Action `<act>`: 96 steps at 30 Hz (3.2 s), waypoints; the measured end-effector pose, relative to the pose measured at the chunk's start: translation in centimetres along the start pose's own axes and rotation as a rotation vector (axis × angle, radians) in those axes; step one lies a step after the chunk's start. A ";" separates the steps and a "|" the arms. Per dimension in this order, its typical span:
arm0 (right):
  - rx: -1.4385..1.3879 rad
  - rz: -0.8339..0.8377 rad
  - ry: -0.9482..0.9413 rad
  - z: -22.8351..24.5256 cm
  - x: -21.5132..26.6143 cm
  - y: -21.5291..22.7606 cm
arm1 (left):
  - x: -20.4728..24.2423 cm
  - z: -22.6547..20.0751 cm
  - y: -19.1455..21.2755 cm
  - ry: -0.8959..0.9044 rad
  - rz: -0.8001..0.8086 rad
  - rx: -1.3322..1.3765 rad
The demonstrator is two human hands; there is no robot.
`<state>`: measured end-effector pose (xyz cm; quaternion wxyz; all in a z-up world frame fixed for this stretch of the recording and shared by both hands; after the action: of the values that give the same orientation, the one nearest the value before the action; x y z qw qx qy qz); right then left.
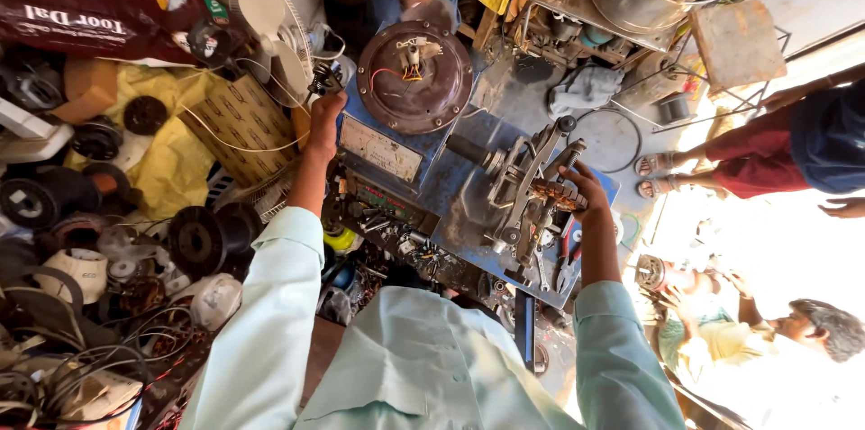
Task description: Operating a manual winding machine to wind copper wire onto a ceiling fan stator.
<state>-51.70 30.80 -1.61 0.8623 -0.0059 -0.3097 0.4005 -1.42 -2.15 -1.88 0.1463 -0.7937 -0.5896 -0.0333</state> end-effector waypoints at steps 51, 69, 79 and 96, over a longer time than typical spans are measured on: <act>0.700 -0.841 0.570 -10.9 2.3 5.3 | 2.1 -1.4 -0.5 0.009 -0.068 0.127; 1.305 -0.462 0.442 -18.7 2.3 9.7 | 23.7 -14.1 -40.2 -0.724 0.911 -0.575; 0.901 -0.434 0.976 3.8 14.6 -4.2 | 11.9 -2.8 -43.9 -0.618 1.034 -1.581; 0.345 -0.410 0.876 3.3 14.4 0.4 | 19.3 -4.8 -40.1 -0.428 0.743 -0.987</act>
<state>-46.73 40.28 8.52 0.9605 0.0301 0.1562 0.2284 -32.97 24.95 14.78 -0.3539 -0.9077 -0.2074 -0.0885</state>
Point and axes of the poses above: each hand's wrist, its own x-axis away from the middle knuckle, its own y-axis out of the back of the hand, z = x × y, the point moved 3 cm from there along -x, towards the middle knuckle, and after that the axes turned 11 degrees about y, right-handed, at the moved point
